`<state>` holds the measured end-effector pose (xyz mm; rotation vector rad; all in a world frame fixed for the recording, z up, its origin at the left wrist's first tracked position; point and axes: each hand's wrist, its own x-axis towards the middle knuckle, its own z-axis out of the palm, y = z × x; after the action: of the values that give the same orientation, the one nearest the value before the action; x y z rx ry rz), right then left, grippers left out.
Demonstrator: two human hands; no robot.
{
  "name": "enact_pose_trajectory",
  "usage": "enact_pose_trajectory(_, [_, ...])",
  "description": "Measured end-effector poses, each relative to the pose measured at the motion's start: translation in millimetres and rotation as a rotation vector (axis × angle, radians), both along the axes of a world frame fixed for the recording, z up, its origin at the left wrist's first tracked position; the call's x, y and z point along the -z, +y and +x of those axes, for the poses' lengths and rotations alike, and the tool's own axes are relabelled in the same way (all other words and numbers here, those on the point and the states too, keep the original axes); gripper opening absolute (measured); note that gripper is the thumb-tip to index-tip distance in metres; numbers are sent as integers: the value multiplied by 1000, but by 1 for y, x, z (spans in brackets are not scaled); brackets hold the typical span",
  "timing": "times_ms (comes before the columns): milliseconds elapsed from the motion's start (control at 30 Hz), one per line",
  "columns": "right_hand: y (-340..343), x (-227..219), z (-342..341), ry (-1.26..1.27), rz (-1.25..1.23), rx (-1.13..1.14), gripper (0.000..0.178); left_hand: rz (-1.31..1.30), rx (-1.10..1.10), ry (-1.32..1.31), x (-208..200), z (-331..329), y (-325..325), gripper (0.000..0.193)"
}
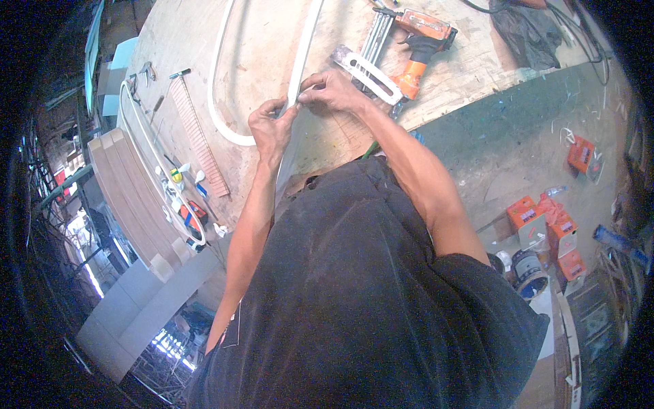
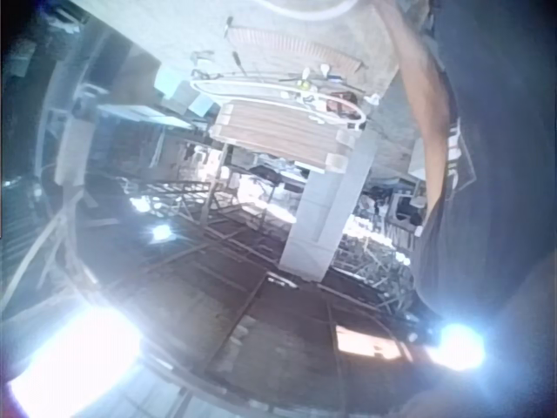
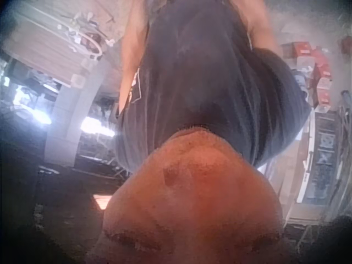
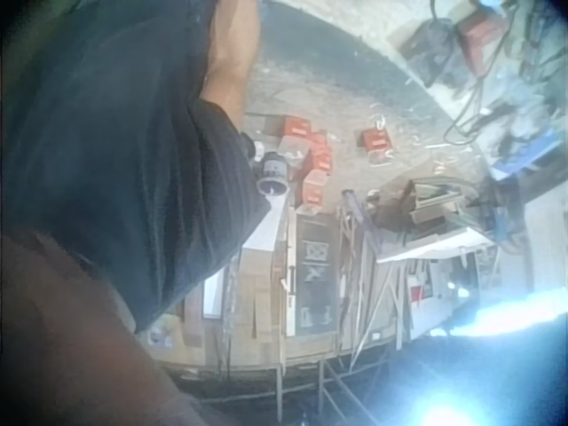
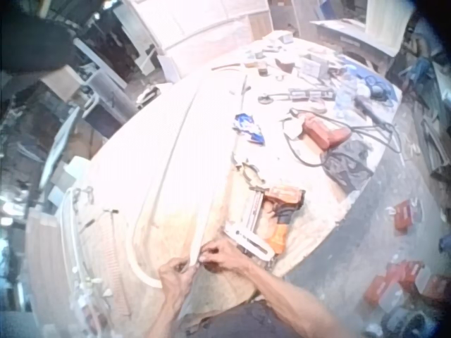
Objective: The person assembles a U-shaped wooden frame on a workbench using a pneumatic nail gun, sandpaper, and pliers. They repeatedly position the frame, drive nails, and sand the edges to smooth the surface.
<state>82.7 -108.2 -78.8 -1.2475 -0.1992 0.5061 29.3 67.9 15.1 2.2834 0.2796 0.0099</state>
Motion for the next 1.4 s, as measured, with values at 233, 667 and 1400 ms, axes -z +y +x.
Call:
enact_pose_trajectory(233, [0,-7,13,-95,-106,-35,18,-2,49,-80,7,0,3,28])
enact_pose_trajectory(667, [2,-12,2,26,41,140,20,24,63,-35,4,3,3,29])
enact_pose_trajectory(1400, [-166,-20,-16,96,-600,894,28,-100,-12,-141,15,0,0,26])
